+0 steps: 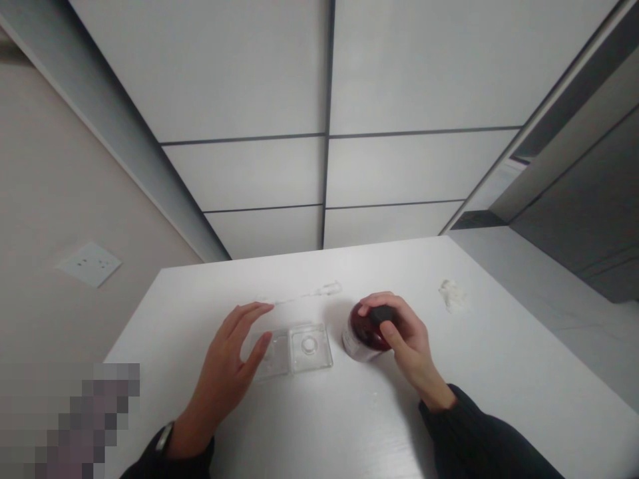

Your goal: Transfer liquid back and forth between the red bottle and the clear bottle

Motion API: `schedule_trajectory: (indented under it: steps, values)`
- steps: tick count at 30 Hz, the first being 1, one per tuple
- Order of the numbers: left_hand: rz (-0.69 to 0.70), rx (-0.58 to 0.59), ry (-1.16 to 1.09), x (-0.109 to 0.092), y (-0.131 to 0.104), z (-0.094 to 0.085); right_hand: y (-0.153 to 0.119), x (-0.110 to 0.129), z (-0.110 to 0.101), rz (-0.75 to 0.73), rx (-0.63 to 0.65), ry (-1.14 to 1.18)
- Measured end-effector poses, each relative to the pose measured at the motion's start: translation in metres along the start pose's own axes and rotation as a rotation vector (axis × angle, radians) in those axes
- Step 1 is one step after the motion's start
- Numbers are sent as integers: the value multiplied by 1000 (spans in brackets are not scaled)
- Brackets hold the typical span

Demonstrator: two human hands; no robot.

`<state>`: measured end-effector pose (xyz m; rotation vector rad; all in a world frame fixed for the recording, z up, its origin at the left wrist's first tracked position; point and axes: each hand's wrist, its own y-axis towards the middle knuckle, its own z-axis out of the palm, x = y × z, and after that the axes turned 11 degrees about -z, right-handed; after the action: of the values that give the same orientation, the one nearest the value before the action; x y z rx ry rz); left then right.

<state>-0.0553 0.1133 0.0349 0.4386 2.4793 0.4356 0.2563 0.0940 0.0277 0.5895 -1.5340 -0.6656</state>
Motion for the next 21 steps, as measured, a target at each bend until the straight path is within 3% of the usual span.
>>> schedule_trajectory:
  steps: [11, 21]
  values:
    - [18, -9, 13, -1, 1, 0, -2, -1, 2, -14, -69, 22]
    - [35, -17, 37, -1, 1, -1, -9, -5, -7, 57, -256, 14]
